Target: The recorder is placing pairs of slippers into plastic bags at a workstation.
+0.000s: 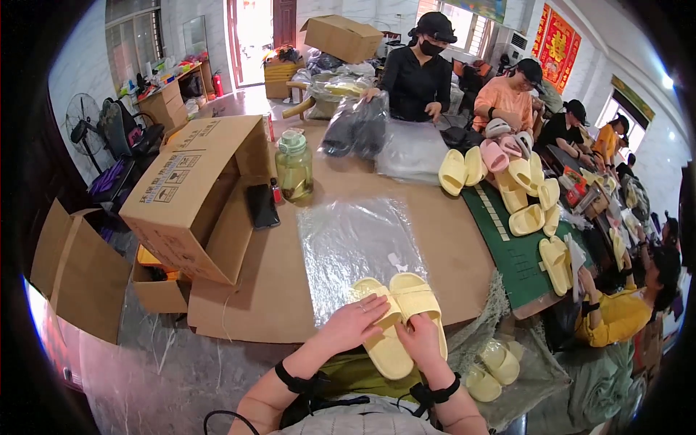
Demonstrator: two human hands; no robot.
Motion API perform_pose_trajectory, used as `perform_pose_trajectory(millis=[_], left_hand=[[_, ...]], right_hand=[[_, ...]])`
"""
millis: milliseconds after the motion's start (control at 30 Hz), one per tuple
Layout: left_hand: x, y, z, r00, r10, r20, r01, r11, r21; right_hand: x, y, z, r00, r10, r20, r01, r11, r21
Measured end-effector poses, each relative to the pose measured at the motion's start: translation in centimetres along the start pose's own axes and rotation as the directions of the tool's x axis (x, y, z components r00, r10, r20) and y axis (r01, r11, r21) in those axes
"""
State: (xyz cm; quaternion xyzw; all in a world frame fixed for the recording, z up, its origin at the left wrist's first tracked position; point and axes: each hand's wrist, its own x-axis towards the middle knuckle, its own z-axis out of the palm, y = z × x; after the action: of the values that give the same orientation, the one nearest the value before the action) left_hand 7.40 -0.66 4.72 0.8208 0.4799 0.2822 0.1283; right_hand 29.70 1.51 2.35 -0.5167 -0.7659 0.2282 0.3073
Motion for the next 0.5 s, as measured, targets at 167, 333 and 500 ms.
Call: perform_pose_trajectory(millis=[167,333,500], left_hand=[[0.5,1.5,0.9,0.991,0.026,-0.128,-0.026,1.0,0.002],[0.9,1.7,0.5,0.989,-0.001,-0.151,-0.018,0.992,-0.124],[1.2,2.5,0.4,0.991,0.032,-0.133,-0.066,0.962,-0.264]], right_hand=[[0.2,0.8,0.4,0.999,0.039,-0.038,-0.039,0.999,0.006],[0.3,-0.1,0.4,0.997,0.08,-0.01,-0.08,0.997,0.009],[0.2,-1.2,1.1,1.0,-0.016,0.012,0.013,0.983,0.186]])
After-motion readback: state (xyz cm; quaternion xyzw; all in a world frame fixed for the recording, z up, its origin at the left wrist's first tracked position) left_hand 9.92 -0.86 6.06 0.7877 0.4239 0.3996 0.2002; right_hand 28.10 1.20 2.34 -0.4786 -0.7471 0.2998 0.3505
